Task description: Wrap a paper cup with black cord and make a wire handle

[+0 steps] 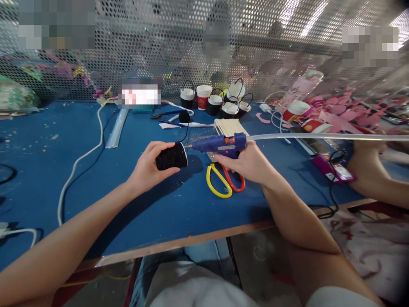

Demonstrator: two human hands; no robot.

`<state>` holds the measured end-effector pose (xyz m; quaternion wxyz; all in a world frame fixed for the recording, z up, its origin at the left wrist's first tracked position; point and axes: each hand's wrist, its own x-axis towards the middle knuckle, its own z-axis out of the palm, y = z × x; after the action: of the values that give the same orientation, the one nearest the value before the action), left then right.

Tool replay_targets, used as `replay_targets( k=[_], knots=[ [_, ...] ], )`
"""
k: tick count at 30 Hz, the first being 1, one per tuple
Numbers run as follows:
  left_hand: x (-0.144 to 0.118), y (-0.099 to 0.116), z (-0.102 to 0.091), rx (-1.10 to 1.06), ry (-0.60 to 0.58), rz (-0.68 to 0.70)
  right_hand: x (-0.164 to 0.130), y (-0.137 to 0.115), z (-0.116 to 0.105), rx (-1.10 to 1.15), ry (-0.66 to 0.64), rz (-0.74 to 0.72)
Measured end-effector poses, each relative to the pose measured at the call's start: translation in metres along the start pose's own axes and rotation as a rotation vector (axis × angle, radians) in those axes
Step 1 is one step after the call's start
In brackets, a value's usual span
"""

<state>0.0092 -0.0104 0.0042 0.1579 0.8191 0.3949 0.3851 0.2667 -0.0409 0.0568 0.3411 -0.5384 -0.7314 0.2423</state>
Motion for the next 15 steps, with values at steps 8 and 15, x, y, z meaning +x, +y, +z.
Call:
replay_targets(
  k=[8,15],
  knots=[
    [-0.0006,0.0000,0.0006,0.005,-0.005,0.018,-0.0041,-0.0035,0.0063,-0.193,0.062,-0.081],
    [-0.0011,-0.0016,0.0016,0.012,-0.002,-0.009,-0.0054,-0.0034,0.0041,-0.276,0.011,-0.141]
  ],
)
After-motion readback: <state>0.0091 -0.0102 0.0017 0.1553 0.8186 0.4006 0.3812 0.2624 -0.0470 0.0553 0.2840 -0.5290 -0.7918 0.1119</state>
